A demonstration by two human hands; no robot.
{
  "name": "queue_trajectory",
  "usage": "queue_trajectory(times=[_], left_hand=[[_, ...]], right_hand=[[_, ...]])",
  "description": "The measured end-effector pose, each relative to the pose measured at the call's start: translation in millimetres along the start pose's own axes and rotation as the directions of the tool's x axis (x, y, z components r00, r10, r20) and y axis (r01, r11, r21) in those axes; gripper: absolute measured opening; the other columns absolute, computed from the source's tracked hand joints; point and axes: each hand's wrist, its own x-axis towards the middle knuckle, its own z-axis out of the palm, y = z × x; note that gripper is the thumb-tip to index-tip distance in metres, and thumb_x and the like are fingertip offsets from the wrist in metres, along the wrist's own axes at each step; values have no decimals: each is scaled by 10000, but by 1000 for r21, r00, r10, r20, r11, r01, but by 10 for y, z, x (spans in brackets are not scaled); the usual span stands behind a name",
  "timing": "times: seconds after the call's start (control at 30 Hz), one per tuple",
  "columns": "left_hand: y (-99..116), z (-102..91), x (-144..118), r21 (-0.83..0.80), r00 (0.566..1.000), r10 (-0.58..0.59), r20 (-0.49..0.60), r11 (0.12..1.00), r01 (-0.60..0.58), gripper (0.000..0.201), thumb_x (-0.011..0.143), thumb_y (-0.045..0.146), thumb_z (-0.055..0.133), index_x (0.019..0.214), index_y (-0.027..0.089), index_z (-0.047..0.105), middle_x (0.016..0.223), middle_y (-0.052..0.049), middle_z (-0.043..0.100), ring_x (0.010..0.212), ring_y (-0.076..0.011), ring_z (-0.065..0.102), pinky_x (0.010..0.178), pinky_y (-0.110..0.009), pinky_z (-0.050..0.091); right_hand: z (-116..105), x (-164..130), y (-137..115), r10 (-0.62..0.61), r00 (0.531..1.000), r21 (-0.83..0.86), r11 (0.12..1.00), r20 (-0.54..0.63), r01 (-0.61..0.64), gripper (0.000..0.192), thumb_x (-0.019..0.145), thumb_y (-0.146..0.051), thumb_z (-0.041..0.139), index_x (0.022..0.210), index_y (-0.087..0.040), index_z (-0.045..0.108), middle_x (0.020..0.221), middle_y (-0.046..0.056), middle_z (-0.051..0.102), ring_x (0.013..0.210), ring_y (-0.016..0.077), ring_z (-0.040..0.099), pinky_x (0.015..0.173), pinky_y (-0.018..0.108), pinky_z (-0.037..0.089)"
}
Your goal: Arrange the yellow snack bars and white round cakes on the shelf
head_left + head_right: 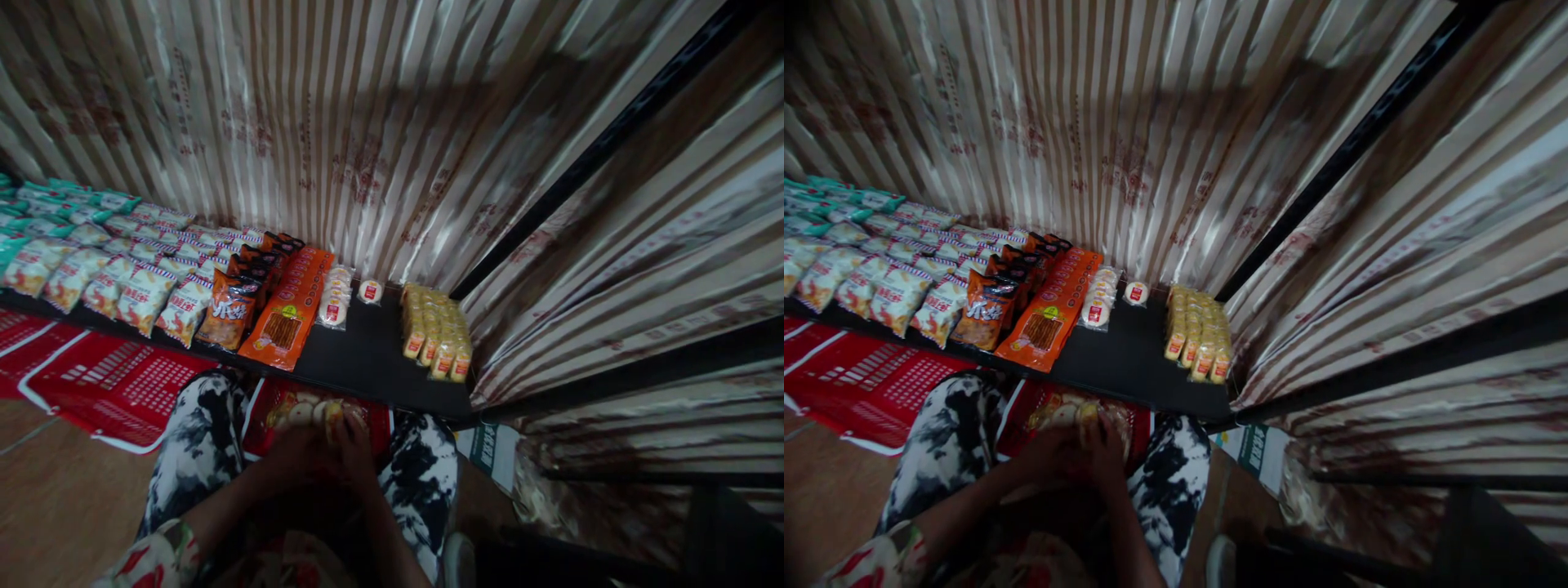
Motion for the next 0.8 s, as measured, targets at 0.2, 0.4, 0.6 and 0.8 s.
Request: queue_trajectory(times=[0.2,0.4,0.6,0.8], left_hand=[[228,-118,135,-150,979,-54,-196,988,24,331,850,306,351,1074,182,561,1049,-71,639,930,-173,585,830,-274,425],[275,-76,198,-154,955,-111,-275,986,70,248,819,294,389,843,181,609,856,-42,647,796,-158,581,750,-263,432],[461,-148,238,-234,941,-146,-305,969,75,241,790,238,377,845,169,602,806,-34,645,731,-146,574,682,-243,424],[675,-238,307,-294,941,-159,-299,953,67,268,799,250,367,892,149,599,780,-33,650,698,-144,588,648,-235,429]], right_hand=[[-29,71,-35,-10,998,-43,999,59,12,382,819,-448,475,1044,-208,669,1090,79,662,1023,204,590,927,377,433],[-45,72,-61,-65,996,-73,995,55,69,357,831,-403,466,1053,-208,666,1080,80,664,1022,202,588,928,383,429],[-105,97,-176,-18,997,-54,998,72,22,402,828,-420,461,1131,-210,621,1118,72,647,1043,200,578,927,362,431],[-186,114,-272,-41,999,-88,995,6,41,422,822,-421,482,1163,-200,596,1165,87,614,1084,212,550,952,377,414]])
